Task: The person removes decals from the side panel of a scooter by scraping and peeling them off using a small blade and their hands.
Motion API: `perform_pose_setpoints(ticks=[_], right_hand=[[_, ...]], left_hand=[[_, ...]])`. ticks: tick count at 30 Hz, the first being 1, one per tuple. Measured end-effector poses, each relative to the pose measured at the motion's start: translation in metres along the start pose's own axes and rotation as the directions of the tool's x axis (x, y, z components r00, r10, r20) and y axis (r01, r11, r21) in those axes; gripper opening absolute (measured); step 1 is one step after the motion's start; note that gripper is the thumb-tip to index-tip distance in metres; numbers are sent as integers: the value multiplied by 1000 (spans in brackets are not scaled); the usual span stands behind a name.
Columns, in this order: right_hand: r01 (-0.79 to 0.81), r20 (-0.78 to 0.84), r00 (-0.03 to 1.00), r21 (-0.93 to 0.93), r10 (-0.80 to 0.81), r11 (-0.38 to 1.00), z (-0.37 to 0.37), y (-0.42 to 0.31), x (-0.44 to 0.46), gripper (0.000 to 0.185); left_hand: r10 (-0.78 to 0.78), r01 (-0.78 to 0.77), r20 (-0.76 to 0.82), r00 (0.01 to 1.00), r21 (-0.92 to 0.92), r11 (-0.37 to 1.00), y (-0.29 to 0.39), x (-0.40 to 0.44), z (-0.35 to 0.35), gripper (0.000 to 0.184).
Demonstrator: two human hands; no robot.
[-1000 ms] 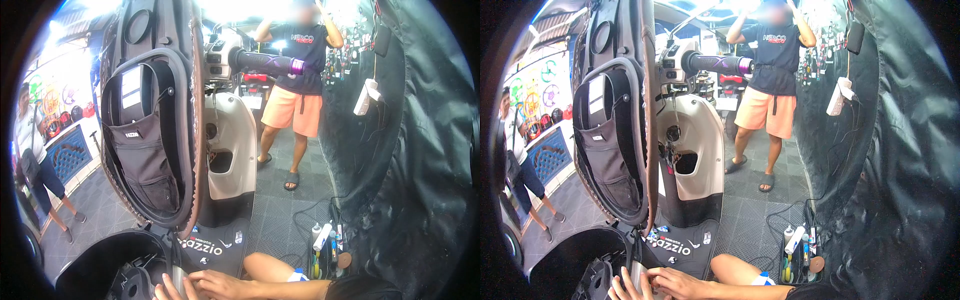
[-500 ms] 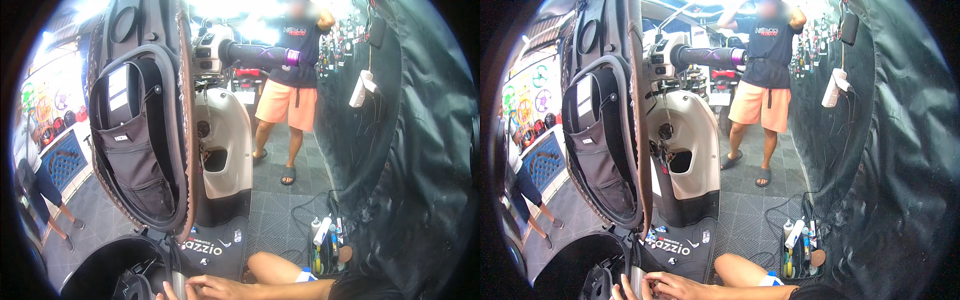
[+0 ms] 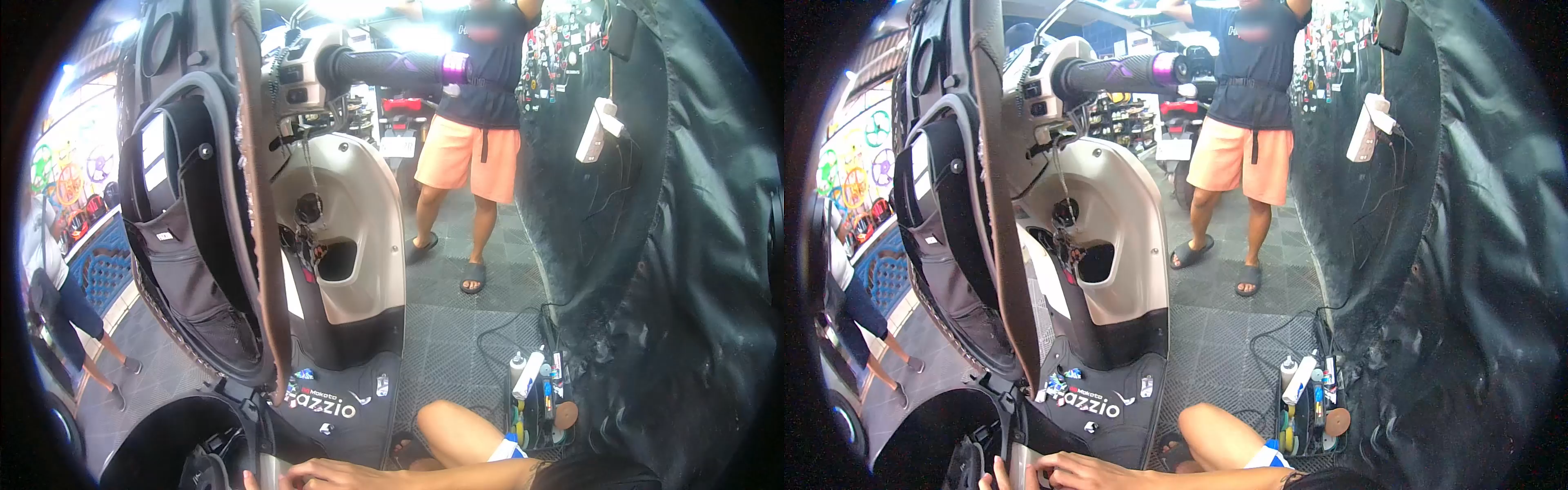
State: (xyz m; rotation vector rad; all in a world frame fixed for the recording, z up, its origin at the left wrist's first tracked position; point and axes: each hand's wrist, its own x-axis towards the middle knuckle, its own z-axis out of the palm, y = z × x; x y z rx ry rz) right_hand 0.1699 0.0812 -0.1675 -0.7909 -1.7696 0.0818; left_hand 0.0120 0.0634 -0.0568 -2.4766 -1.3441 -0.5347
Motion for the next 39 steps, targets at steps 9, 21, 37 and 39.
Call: perform_pose_setpoints(ticks=[9, 21, 37, 39], right_hand=[[-232, -269, 830, 629, 488, 742, 29, 38, -64, 11], [-196, 196, 437, 973, 878, -120, -11, 102, -136, 17], [-102, 83, 397, 994, 914, -47, -61, 129, -147, 16], [-112, 90, 397, 993, 913, -50, -62, 131, -148, 15]], left_hand=[[-28, 38, -68, 997, 164, 986, 14, 1, 7, 76], [-162, 248, -280, 946, 307, 919, 37, 17, 26, 51], [-106, 273, -383, 917, 414, 868, 30, 27, 59, 66], [-119, 270, -362, 925, 402, 875, 30, 25, 58, 67]])
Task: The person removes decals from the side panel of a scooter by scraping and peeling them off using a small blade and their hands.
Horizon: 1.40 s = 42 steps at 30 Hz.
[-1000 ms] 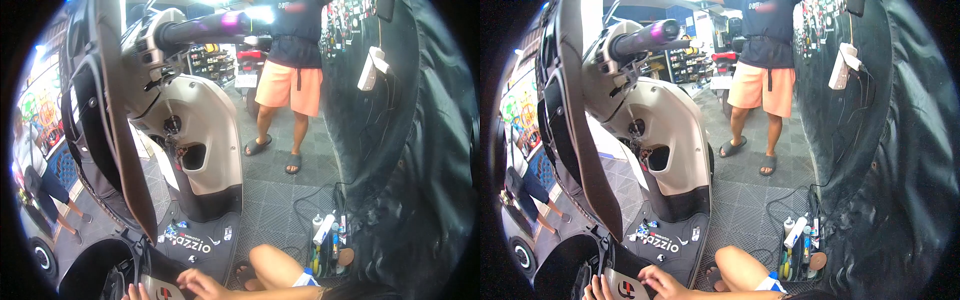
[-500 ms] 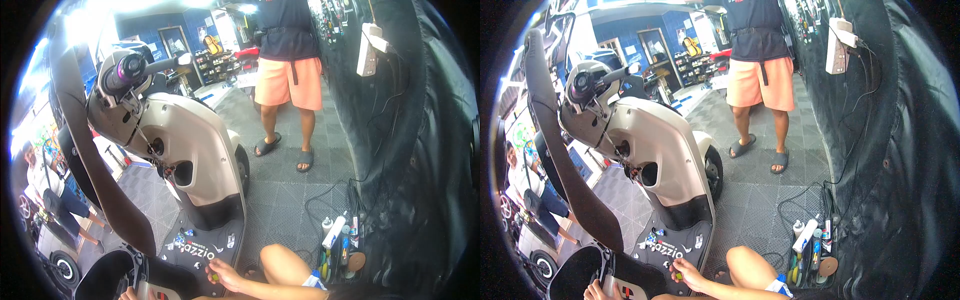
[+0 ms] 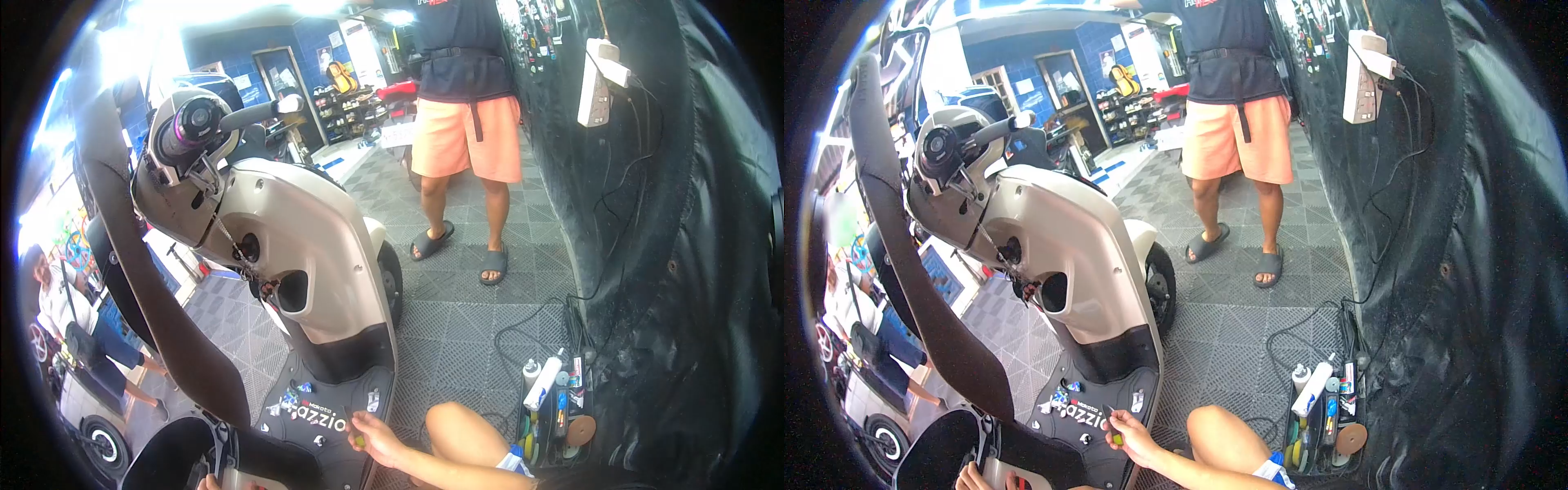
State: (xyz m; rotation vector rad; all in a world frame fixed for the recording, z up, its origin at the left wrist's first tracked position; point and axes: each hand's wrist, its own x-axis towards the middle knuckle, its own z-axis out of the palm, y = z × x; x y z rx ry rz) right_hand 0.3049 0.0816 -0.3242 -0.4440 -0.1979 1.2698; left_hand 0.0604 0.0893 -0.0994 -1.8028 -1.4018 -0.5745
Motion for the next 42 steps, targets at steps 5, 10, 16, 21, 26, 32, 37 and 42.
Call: perform_pose_setpoints(ticks=[5, 10, 16, 21, 26, 32, 37, 42], right_hand=[[-13, -2, 1000, -17, 13, 1000, 4, 2, 1, 15], [-45, 0, 999, -48, 45, 998, 6, 8, 3, 17], [-83, -4, 997, -56, 83, 995, 8, 16, 4, 18], [-105, 4, 994, -67, 105, 992, 7, 20, 6, 18], [-121, -11, 993, -106, 120, 987, 0, 26, 10, 20], [-116, -10, 993, -124, 116, 985, 0, 23, 9, 21], [-122, -8, 993, -133, 122, 984, -3, 23, 10, 22], [-83, -1, 996, -153, 84, 985, -5, 23, 11, 21]], left_hand=[[4, -3, 9, 1000, -74, 997, -3, -2, -1, 64], [-17, 20, 33, 999, -90, 996, -5, -4, 2, 59], [-9, 16, 66, 998, -116, 993, -5, -2, -6, 61], [-8, 18, 92, 996, -107, 994, -3, -1, -8, 63], [-41, 45, 68, 997, -58, 997, -2, -4, 3, 58], [-39, 43, 58, 998, -69, 997, -2, -4, 2, 58], [-40, 47, 91, 995, -83, 995, -3, -3, -2, 61], [-33, 43, 108, 994, -96, 994, -2, -3, -5, 64]])
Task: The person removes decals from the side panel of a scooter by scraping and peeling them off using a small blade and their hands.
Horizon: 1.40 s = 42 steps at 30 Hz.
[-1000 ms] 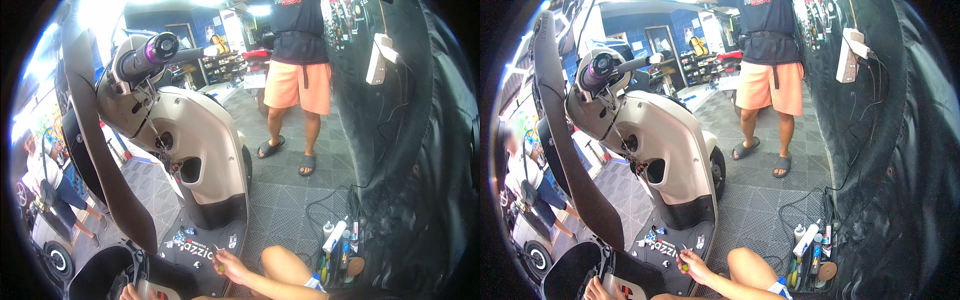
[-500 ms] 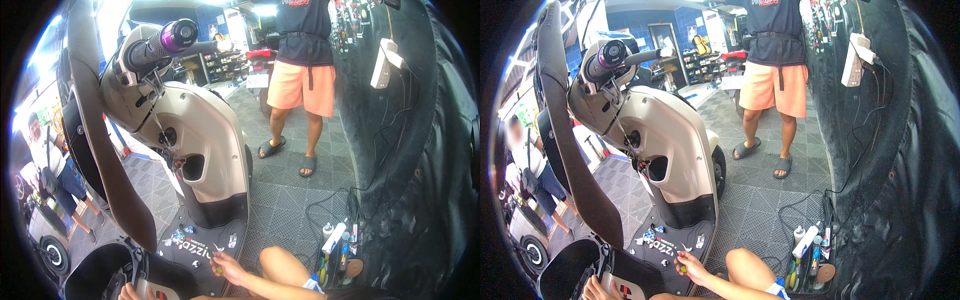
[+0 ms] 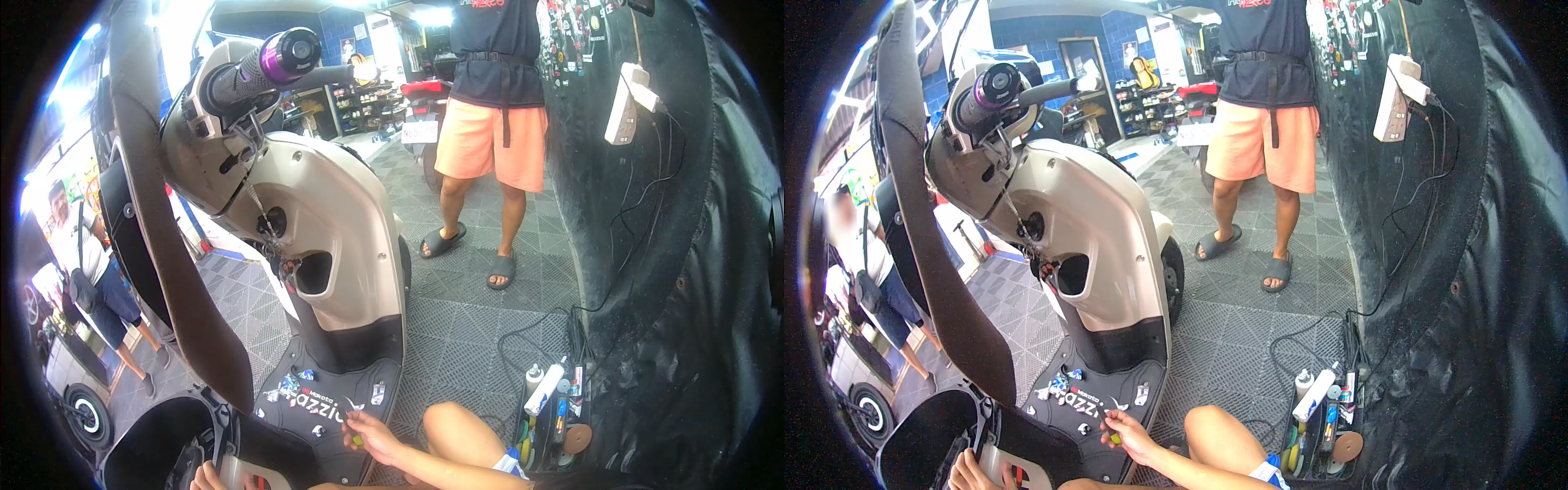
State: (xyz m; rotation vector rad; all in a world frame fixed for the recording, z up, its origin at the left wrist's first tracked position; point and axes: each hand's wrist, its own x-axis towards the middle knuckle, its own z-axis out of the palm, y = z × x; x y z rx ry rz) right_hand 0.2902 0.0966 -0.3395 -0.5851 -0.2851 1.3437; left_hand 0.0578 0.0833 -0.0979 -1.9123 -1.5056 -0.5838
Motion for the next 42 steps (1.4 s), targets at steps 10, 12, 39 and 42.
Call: perform_pose_setpoints(ticks=[10, 12, 39, 42], right_hand=[[32, -83, 996, -126, -42, 992, 6, -2, 0, 14], [10, -95, 995, -127, -22, 992, 1, -2, 1, 16], [-87, -171, 982, -5, 85, 996, -9, 7, 6, 21], [-89, -169, 982, -9, 86, 996, -10, 7, 7, 21]], left_hand=[[9, -8, -56, 998, 20, 1000, -1, 2, 7, 60], [8, -8, -47, 999, 2, 1000, 0, 2, 5, 61], [53, -53, 7, 999, 63, 997, 1, -2, -6, 53], [62, -58, -38, 997, 93, 994, -5, -2, 6, 50]])
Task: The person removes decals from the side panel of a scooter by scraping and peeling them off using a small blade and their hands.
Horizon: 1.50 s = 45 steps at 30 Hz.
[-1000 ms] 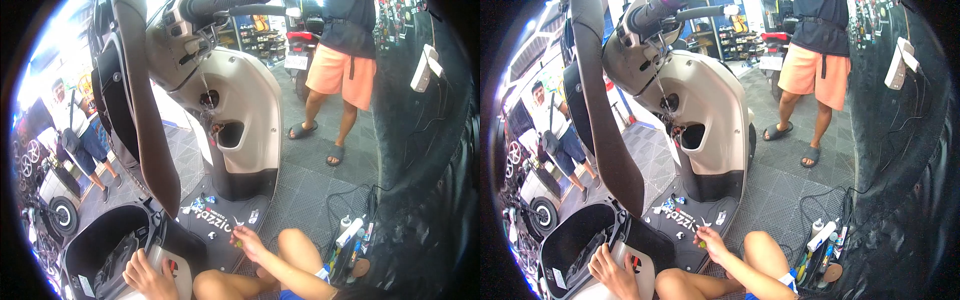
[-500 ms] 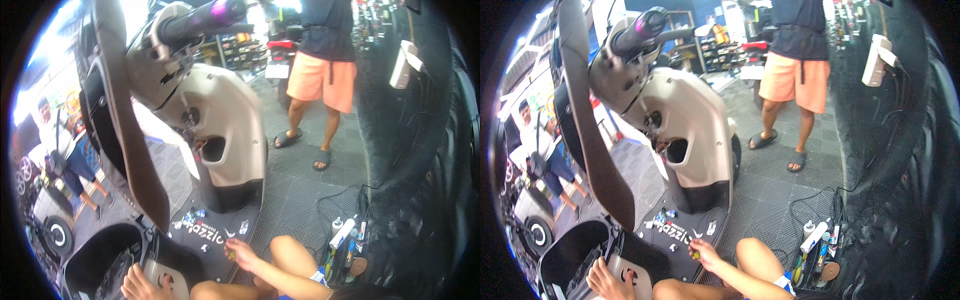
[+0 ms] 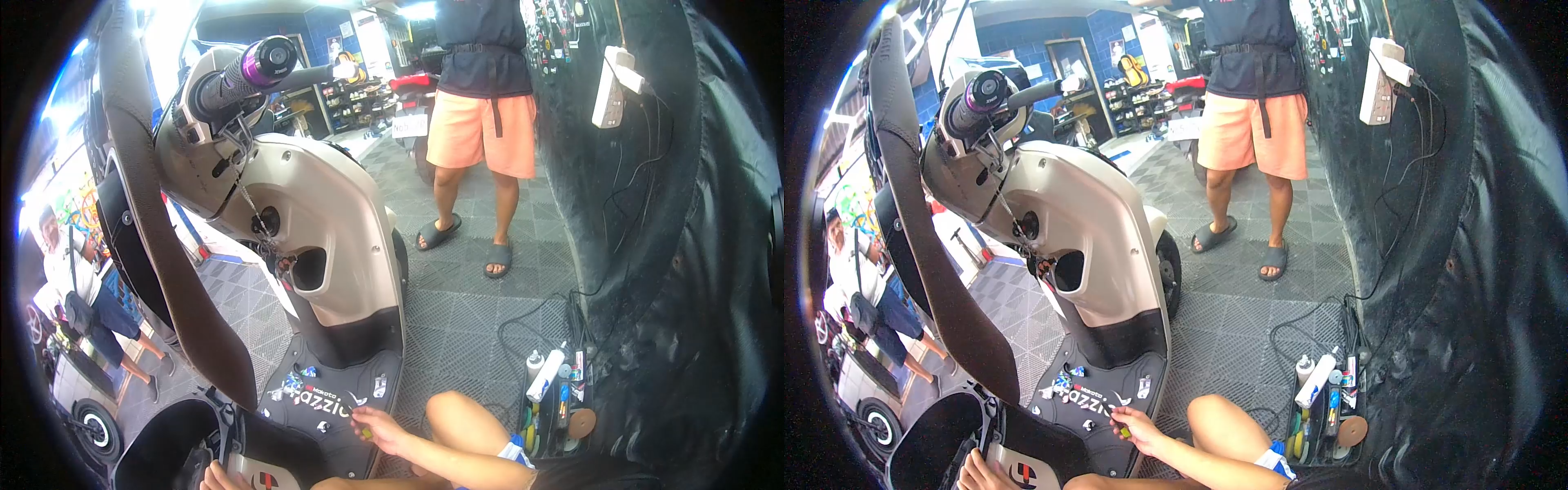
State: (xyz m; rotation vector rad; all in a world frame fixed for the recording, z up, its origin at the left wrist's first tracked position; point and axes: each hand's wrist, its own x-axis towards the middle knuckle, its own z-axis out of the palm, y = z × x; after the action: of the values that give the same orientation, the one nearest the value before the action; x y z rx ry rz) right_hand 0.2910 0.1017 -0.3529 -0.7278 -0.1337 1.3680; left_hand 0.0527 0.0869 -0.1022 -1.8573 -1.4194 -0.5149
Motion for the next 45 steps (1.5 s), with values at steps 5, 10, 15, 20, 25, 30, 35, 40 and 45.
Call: perform_pose_setpoints(ticks=[5, 10, 15, 20, 25, 30, 35, 40, 45], right_hand=[[-1, 4, 1000, -3, 1, 1000, -2, 0, 2, 20], [-5, 5, 1000, 12, 5, 1000, -3, 1, 2, 19], [-2, 1, 1000, 2, 2, 1000, 1, 0, -2, 19], [2, 8, 1000, -14, -2, 1000, -1, 5, 2, 18], [-16, 9, 1000, -31, 17, 999, 1, 6, 3, 18], [-7, -20, 1000, -8, 7, 1000, -1, 7, 7, 20], [41, -23, 999, -2, -41, 999, 1, -4, 0, 16], [9, 57, 998, 13, -10, 1000, -3, -7, 1, 13], [-16, -3, 1000, -24, 16, 1000, -8, -13, -1, 9]], left_hand=[[-19, 20, 30, 999, -22, 1000, 4, 0, -6, 49], [-17, 19, 52, 998, -43, 999, 3, 0, -8, 56], [-14, 19, 97, 995, -59, 998, 3, 2, -17, 61], [-40, 40, 42, 998, 14, 999, 6, 1, -4, 60], [-55, 54, 23, 998, 33, 998, 5, 1, 2, 57], [-45, 46, 43, 998, -23, 999, 1, 2, 0, 62], [-148, 168, 102, 984, -233, 958, 7, 3, 7, 73], [-103, 128, 113, 988, -238, 963, -10, -2, 10, 72], [-69, 87, 81, 994, -236, 968, -7, -1, 5, 70]])
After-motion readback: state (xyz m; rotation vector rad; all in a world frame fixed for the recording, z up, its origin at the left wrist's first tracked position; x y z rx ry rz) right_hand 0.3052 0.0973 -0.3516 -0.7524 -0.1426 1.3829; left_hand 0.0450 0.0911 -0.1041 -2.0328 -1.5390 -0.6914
